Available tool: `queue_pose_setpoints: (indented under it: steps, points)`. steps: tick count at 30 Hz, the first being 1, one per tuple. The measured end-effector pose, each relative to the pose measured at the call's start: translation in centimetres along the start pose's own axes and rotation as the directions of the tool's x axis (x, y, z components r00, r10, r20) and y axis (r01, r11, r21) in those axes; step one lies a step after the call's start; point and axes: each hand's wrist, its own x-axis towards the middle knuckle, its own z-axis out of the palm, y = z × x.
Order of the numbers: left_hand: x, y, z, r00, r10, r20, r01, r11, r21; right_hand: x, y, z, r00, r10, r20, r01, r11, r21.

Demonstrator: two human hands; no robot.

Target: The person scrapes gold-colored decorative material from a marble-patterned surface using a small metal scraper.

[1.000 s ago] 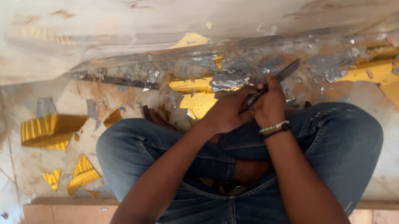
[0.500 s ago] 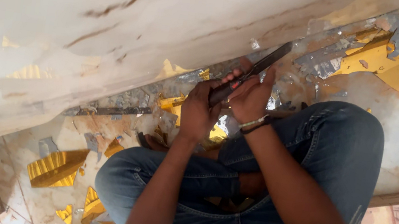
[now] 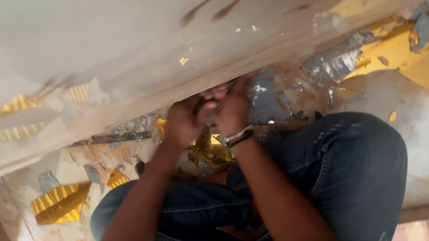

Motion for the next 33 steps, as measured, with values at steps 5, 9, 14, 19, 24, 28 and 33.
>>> queue_pose_setpoints:
  steps: [5,9,14,19,24,28,33]
  points:
    - [1.4,1.2,2.1,0.994,0.09,-0.06,-0.084,0.992,0.099,2.7,-1.8,-2.1,0.986,0.165,0.0,-0.162,0.969,0.189]
    - [-0.5,0.0,-1.4,0.998,0.064,-0.022,-0.064,0.998,0.005,0.3,1.4,-0.8,0.898,-0.31,0.313,0.437,0.713,-0.548]
    - [1.0,0.7,0.7,0.975,0.206,-0.084,-0.206,0.979,0.002,2.9,-0.8,-2.0,0.981,0.182,-0.073,-0.167,0.97,0.179]
    - [0.9,1.1,2.6,0.982,-0.178,0.07,0.152,0.949,0.275,3.0,-0.6,-4.0,0.957,-0.074,0.281,0.077,0.997,-0.001]
    - [-0.4,-0.3,-3.6,0.996,0.074,-0.048,-0.066,0.986,0.156,1.3,4.3,-2.7,0.96,0.269,0.081,-0.28,0.927,0.248]
    - [1.9,1.4,1.8,0.998,0.042,-0.038,-0.038,0.994,0.101,4.4,-0.1,-5.1,0.968,-0.081,0.238,0.143,0.956,-0.258]
    - [1.7,0.7,2.2,0.996,-0.083,0.025,0.079,0.986,0.146,3.8,-2.1,-4.6,0.962,0.026,0.271,-0.035,0.999,0.03]
